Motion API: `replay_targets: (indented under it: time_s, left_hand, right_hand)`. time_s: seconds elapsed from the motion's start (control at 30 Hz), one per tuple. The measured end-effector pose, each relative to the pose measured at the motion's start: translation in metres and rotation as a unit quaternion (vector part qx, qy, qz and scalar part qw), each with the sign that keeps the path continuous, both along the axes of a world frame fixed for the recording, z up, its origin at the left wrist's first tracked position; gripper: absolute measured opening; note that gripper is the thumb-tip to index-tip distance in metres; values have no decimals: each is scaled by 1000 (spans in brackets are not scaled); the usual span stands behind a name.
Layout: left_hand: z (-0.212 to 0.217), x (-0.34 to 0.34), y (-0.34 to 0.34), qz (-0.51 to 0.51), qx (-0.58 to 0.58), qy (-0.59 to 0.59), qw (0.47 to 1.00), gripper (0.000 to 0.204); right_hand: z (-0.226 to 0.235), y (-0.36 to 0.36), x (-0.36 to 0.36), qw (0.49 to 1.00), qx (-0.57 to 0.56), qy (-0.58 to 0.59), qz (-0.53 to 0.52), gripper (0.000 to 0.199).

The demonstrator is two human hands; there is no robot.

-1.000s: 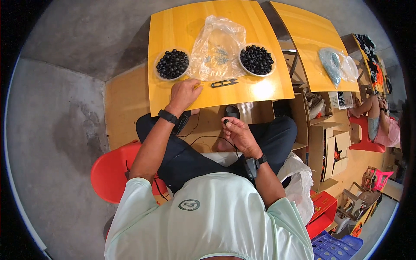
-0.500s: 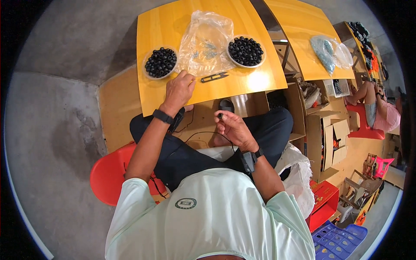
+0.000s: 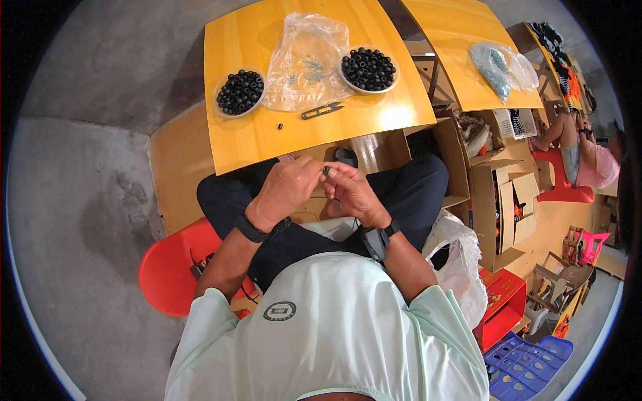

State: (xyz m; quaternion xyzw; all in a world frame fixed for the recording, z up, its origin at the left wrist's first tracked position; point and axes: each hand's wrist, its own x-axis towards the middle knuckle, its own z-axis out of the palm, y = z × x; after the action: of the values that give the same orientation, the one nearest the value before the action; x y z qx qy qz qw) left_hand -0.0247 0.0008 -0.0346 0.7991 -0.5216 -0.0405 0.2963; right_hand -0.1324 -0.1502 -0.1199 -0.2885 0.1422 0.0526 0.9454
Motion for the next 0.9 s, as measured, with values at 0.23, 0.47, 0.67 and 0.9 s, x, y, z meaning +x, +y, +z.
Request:
replay_targets:
  time_s: [0.23,0.47,0.67,0.9]
  left_hand:
    - [1,-10,-4,0,-47,43,998,13]
    - [-17,-21,-2,89,-130,289,944,17]
    - [-11,-22,0,62,-130,268,953,15]
    - [-17,-32,-5,66,-139,279,948,22]
  right_hand:
    - [-1,3,-8,1000,-12,-5,-3,27]
    - [2,3,-12,998,49,-34,8,30]
    - [-3,2,-14,997,58,-54,24,29]
    - [-1,2,-15,994,81,-71,25,28]
